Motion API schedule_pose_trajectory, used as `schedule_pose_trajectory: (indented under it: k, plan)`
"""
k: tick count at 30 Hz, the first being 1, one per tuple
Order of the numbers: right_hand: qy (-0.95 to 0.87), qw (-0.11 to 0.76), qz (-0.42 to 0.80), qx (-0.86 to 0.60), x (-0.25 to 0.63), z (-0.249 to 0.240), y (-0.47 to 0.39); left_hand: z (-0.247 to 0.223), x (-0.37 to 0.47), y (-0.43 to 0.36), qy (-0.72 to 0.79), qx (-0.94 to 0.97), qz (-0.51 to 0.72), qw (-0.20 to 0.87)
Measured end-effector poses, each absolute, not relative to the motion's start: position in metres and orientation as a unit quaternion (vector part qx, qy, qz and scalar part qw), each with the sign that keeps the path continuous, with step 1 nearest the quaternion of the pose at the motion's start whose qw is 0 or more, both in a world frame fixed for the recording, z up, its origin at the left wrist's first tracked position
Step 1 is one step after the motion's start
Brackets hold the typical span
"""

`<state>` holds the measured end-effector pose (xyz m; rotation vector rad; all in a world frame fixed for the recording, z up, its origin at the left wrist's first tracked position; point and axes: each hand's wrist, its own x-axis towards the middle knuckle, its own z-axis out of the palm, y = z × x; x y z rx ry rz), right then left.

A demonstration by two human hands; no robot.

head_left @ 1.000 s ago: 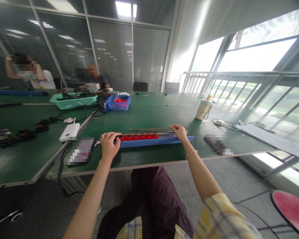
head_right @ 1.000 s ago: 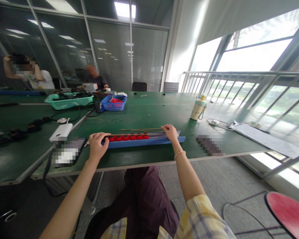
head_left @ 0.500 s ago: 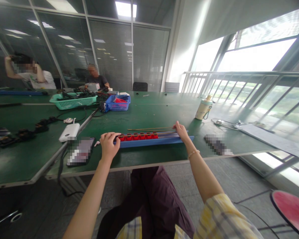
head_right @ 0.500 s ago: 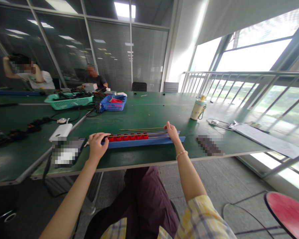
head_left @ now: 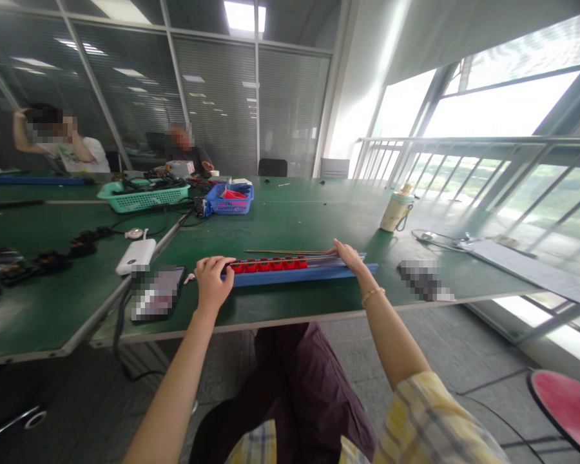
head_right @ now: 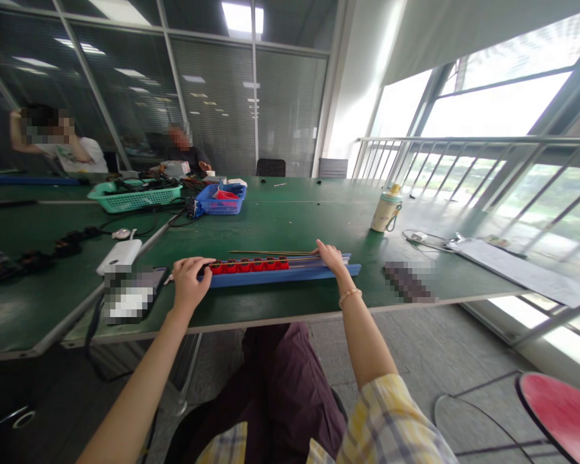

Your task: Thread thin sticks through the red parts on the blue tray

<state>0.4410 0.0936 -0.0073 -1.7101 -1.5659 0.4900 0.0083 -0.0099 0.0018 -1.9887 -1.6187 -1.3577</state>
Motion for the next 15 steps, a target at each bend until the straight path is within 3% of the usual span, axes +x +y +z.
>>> schedule_pose_trajectory:
  k: [15]
  plan:
    - [-0.649, 0.315, 0.153, -0.676, 0.4365, -0.0011, 0.0843, 0.0010, 0.0081, -0.0089, -0.552, -0.681, -0.465, 0.123]
